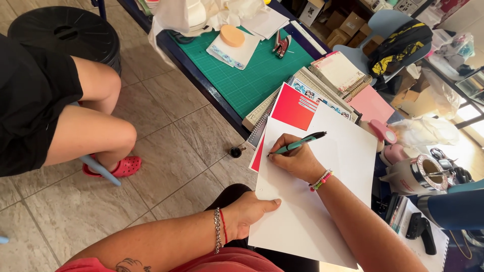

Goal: Sorting and inspecting printed sheets on a work table

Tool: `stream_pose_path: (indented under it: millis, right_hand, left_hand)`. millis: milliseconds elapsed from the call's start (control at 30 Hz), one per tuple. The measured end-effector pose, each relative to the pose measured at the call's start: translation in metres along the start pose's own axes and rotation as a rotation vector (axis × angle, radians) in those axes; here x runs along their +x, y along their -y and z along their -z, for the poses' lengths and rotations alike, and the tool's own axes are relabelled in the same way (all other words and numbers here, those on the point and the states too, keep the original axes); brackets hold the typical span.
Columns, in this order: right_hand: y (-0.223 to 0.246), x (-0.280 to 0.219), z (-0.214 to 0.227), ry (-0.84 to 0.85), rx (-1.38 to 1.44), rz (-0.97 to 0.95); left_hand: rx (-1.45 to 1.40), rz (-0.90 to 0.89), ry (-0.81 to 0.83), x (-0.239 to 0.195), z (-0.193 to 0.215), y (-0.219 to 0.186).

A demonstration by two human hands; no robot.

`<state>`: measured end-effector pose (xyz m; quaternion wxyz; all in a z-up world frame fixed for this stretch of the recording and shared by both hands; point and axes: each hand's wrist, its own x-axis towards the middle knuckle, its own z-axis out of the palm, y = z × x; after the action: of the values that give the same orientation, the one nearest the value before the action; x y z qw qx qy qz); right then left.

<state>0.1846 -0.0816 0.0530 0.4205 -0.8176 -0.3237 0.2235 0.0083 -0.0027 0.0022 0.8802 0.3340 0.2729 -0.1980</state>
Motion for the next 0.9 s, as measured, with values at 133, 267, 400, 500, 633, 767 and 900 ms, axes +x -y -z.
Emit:
stream_pose_path:
  millis: [133, 267, 400, 500, 633, 767, 900]
  right_hand:
    - [0.0, 0.0, -0.001, -0.008, -0.003, -0.002]
    - [-0.006, 0.001, -0.001, -0.004, 0.006, 0.011]
    - [-0.007, 0.001, -0.002, 0.0, -0.019, 0.031]
    - [-0.009, 0.002, -0.002, 0.003, -0.02, 0.054]
    - [-0.009, 0.002, -0.002, 0.003, -0.026, 0.055]
    - [-0.009, 0.001, -0.002, -0.001, -0.021, 0.051]
    - [-0.005, 0.001, -0.002, -0.008, 0.005, 0.058]
  left_hand:
    - [0.055, -0.016, -0.039, -0.002, -0.002, -0.002]
    - [0.043, -0.019, -0.02, 0.0, -0.001, 0.0]
    - [0.001, -0.019, 0.01, 0.003, 0.0, 0.003]
    - [0.011, -0.018, -0.006, 0.0, -0.001, 0.001]
    - [0.03, -0.021, -0.028, -0.003, -0.002, -0.001]
    - [0.024, -0.02, -0.029, -0.006, -0.003, -0.003]
    - [-0.001, -0.023, -0.026, -0.004, -0.003, -0.002]
